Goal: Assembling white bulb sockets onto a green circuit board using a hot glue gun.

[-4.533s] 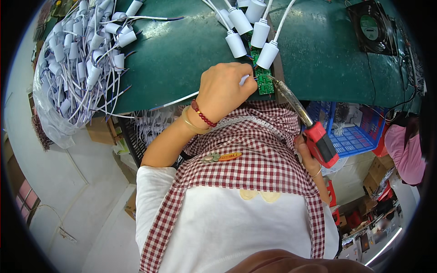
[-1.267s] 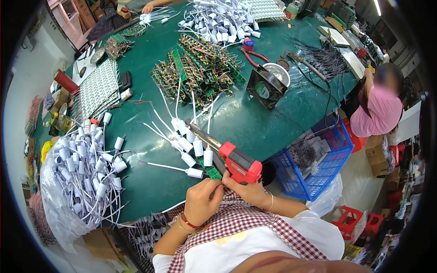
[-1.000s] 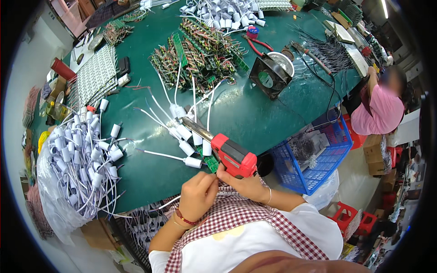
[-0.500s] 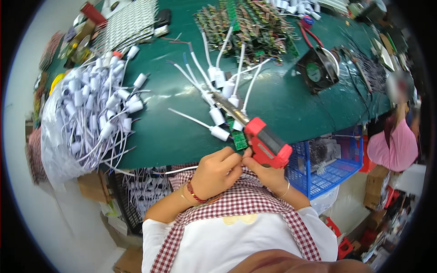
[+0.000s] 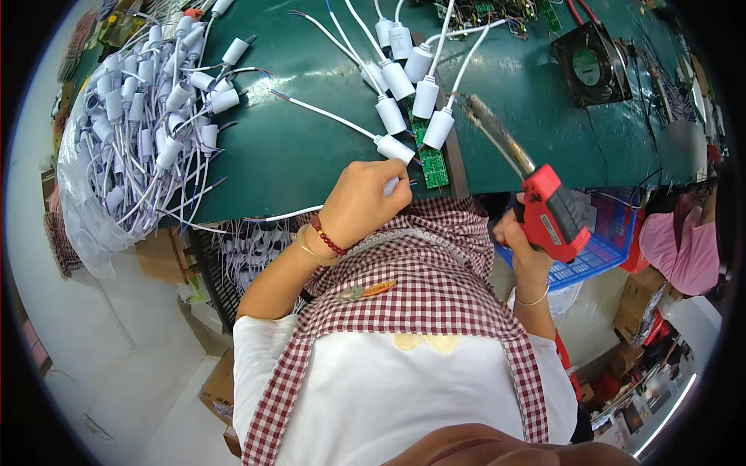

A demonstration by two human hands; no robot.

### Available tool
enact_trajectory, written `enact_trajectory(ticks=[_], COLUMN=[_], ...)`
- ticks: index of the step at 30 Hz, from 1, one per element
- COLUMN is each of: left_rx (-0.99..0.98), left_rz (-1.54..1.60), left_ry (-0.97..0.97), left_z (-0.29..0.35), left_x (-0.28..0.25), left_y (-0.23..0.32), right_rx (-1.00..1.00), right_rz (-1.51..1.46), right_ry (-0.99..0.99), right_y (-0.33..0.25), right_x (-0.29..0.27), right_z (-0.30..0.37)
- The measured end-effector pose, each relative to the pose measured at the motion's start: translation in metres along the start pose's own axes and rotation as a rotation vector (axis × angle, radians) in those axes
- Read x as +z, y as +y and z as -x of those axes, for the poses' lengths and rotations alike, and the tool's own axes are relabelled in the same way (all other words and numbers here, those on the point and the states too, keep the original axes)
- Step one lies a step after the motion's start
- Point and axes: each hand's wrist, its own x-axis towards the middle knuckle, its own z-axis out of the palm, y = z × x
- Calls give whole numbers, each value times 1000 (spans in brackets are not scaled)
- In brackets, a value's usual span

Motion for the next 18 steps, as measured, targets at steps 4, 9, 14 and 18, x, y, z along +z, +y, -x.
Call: enact_trajectory(ticks=[4,9,14,18], left_rx=[-111,-106,-95,-119], left_rz=[26,-20,-39,-65], left_ry=[12,45,28,31], left_z=[-2,-7,-9,-6], left_x=[7,18,18,19], left_y=[3,3,3,4], right_rx=[125,291,278,227], right_rz=[29,-31,170,216], right_ry=[1,85,-56,-95], right_y=[11,18,27,39], right_x=[-25,-34,-41,-44], right_z=[35,60,67,70])
